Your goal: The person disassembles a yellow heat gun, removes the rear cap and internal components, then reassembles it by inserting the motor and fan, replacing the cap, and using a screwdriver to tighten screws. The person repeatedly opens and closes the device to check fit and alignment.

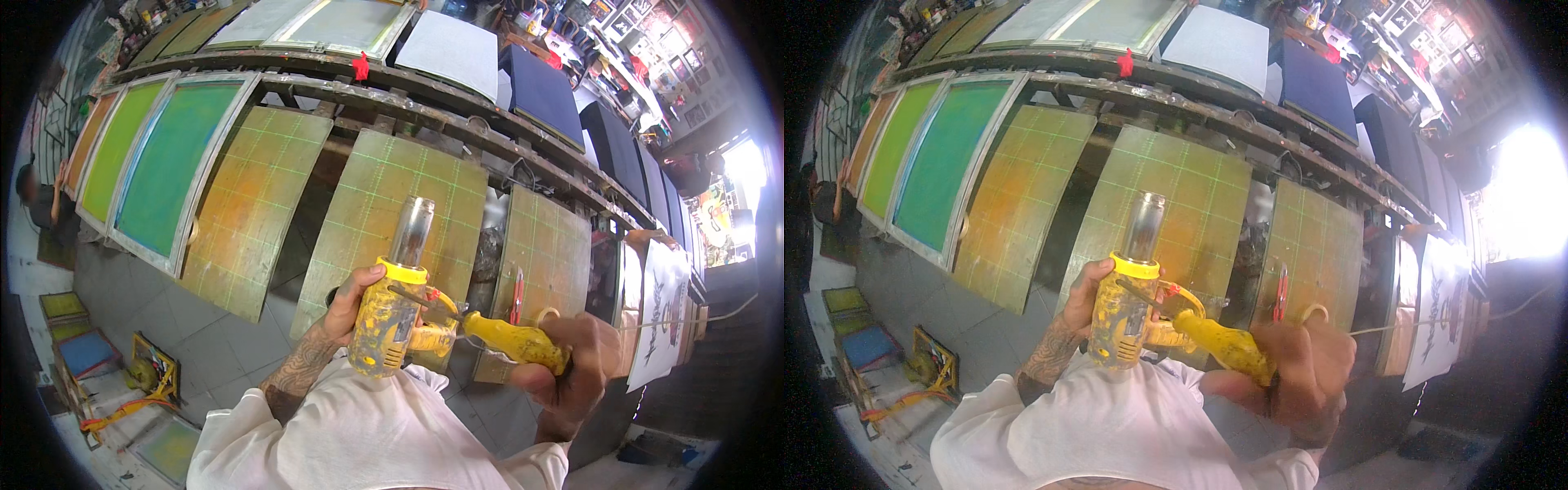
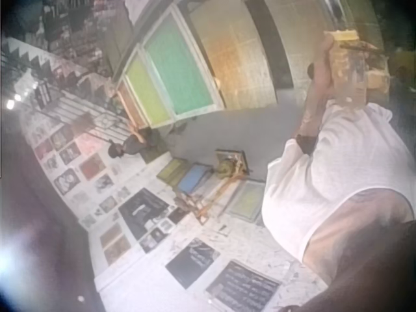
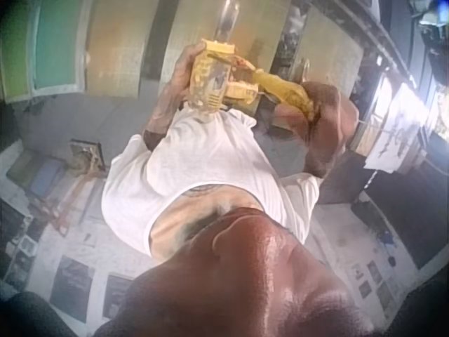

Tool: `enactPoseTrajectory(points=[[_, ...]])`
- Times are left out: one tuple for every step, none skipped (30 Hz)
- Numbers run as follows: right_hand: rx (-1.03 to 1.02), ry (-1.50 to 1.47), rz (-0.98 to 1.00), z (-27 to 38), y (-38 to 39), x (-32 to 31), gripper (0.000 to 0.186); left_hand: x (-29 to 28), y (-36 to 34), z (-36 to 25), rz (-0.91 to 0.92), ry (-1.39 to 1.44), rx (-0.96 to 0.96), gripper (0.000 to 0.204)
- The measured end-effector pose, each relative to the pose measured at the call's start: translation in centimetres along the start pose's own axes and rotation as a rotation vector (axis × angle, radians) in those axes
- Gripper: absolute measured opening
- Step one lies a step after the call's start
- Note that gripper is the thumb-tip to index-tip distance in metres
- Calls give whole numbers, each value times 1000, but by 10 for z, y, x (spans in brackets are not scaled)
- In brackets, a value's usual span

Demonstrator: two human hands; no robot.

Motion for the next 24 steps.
enactPoseTrajectory(points=[[102,-51,-71,-7,3,2,53,2,2,-1,-20,-9,4,82],[206,-105,-149,-14,9,2,57,3,1,0,-38,-20,1,82],[380,-295,-318,-20,26,14,59,5,1,-1,-20,-29,9,80],[413,-301,-361,-24,28,17,59,6,0,-4,-3,-35,22,78],[450,-309,-393,-27,32,16,60,8,-1,-7,14,-42,35,76],[351,-129,-300,-27,27,7,59,6,-3,-9,-7,-58,42,78],[256,51,-202,-22,23,5,57,4,-4,-7,-31,-71,43,80],[258,19,-192,-22,20,4,58,2,-4,-6,-54,-83,44,82],[260,-12,-182,-22,16,4,59,4,-3,-6,-44,-77,42,82],[302,-81,-212,-25,19,6,60,6,-3,-5,-34,-74,42,81],[344,-151,-244,-28,21,8,61,7,-2,-5,-23,-72,43,81],[428,-256,-313,-32,30,18,62,7,-2,-4,-17,-72,51,80],[430,-251,-305,-32,32,19,63,8,-1,-4,-10,-69,60,80],[431,-247,-298,-33,33,20,63,8,1,-4,-3,-66,69,81],[351,-133,-218,-32,29,15,63,8,2,-3,4,-90,65,82],[321,-120,-195,-32,27,14,61,6,2,-1,13,-115,59,83],[290,-107,-173,-31,25,12,60,7,2,0,23,-140,53,86],[307,-197,-207,-32,23,11,57,7,2,1,16,-177,45,87],[336,-248,-219,-34,24,13,56,9,1,1,8,-214,39,89],[366,-298,-233,-35,25,15,54,10,1,1,0,-252,34,91],[410,-305,-225,-37,29,20,54,10,1,0,-12,-227,36,90],[452,-313,-215,-40,31,23,53,10,1,-1,-25,-200,43,89],[400,-240,-137,-38,28,24,53,9,1,-2,-38,-174,49,88],[348,-167,-59,-40,27,23,53,8,3,-3,-49,-197,57,86]])
Point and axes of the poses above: each hand's wrist, its own y-axis away from the middle knuckle, its own x-axis out of the palm, z = x × y, the point moved 10 cm from there along -y, towards the middle knuckle, and after that the axes turned 12 degrees about y, right-handed, at the moved point
